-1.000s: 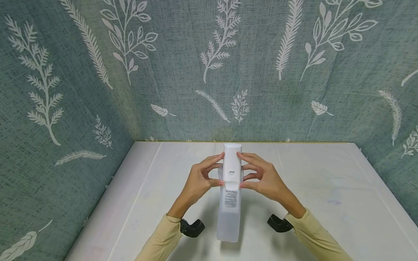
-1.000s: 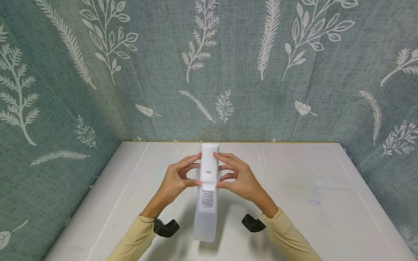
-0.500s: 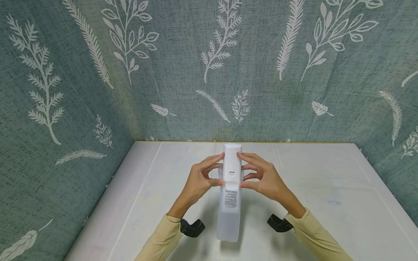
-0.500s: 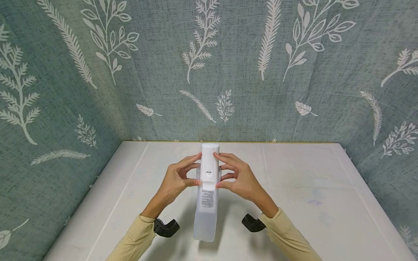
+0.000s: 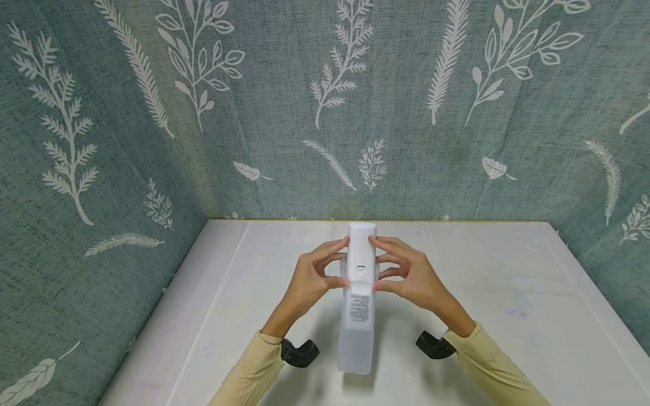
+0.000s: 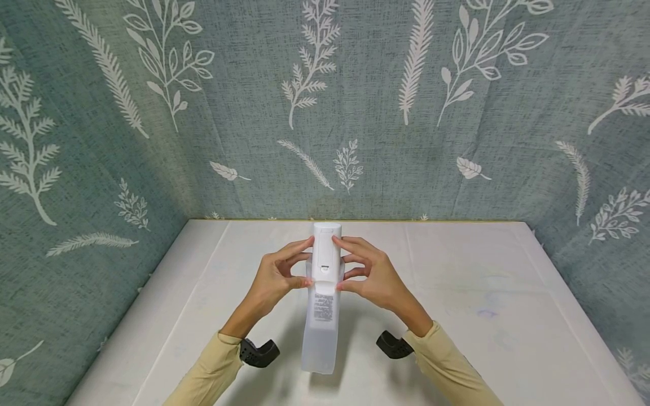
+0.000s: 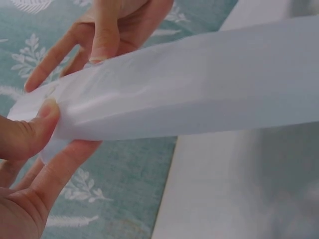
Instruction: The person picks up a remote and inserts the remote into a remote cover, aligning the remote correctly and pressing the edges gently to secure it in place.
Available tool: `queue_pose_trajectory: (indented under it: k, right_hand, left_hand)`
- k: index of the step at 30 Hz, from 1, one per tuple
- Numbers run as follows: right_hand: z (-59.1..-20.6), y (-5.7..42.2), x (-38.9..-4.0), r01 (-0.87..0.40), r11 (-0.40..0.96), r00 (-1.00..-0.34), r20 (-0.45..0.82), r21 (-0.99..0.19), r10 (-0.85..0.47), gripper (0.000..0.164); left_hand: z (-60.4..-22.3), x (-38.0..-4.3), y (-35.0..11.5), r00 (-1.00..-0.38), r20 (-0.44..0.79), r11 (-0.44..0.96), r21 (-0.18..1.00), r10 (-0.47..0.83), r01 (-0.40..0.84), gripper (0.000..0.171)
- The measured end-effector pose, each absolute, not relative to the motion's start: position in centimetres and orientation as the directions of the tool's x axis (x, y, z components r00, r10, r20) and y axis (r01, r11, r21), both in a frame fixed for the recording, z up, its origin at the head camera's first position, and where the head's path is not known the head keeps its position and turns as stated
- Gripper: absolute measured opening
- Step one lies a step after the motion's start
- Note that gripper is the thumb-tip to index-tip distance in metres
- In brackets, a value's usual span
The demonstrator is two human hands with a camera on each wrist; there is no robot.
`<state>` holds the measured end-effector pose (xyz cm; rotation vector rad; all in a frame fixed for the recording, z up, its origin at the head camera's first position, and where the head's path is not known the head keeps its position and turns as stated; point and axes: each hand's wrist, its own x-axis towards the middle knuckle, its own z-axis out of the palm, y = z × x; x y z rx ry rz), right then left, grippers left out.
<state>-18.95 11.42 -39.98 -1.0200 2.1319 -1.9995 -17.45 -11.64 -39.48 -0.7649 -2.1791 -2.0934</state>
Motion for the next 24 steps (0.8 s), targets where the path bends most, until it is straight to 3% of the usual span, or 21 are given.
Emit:
queue_pose_trajectory:
  k: [24]
  right_hand:
    - [-40.05, 11.48, -18.85, -0.430, -0.055, -0.784, 0.403, -0.901, -0.472, 0.080]
  left_hand:
    - [-39.49, -17.42, -11.59, -0.885, 0.340, -0.066, 0.939, 0.317, 0.337, 0.066]
